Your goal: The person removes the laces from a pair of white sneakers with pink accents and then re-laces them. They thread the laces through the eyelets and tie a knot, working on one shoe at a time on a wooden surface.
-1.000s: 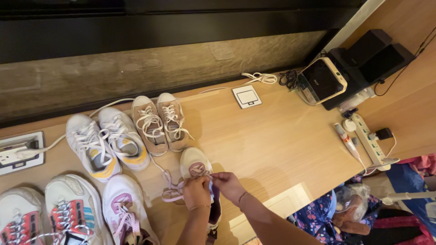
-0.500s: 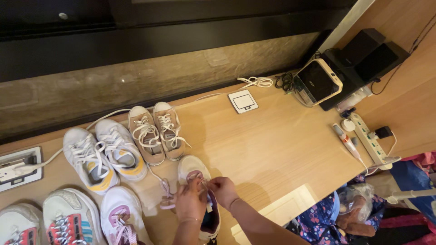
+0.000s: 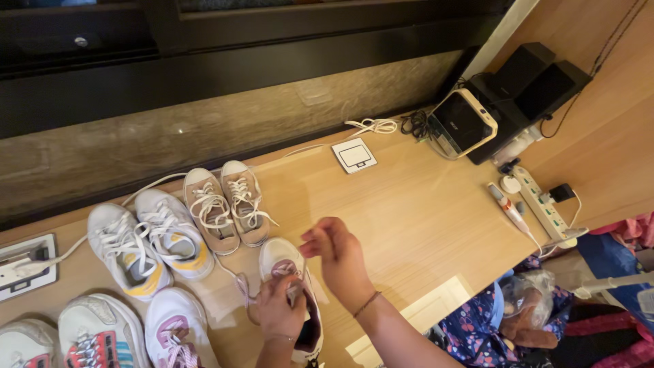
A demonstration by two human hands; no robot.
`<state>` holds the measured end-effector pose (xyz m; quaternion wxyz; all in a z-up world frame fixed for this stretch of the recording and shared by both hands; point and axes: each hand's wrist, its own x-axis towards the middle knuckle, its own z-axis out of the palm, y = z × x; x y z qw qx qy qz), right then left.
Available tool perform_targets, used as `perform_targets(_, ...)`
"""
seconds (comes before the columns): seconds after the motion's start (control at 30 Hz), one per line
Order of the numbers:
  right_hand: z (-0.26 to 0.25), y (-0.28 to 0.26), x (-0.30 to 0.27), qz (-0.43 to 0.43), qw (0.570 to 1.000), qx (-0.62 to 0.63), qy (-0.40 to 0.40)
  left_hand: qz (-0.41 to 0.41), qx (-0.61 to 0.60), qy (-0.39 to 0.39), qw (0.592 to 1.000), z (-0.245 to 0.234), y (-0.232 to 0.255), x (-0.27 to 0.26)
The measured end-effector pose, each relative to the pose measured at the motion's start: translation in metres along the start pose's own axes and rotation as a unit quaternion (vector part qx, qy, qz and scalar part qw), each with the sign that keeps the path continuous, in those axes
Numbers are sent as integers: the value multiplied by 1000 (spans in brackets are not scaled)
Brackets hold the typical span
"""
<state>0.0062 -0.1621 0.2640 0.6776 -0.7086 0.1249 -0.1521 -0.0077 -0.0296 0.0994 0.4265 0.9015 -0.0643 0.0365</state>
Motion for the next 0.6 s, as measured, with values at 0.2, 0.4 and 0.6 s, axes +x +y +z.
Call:
perform_targets(0.2, 21, -115, -29, -62, 990, 54, -118, -130, 122, -62, 982, -9, 15, 3)
perform_targets(0.4, 4, -198, -53, -85, 977, 114, -160, -229, 151, -91, 957, -1, 2, 5)
perform_targets(0.6, -13, -231, -81, -108, 919, 325, -195, -297, 160, -125, 933, 15, -9, 6)
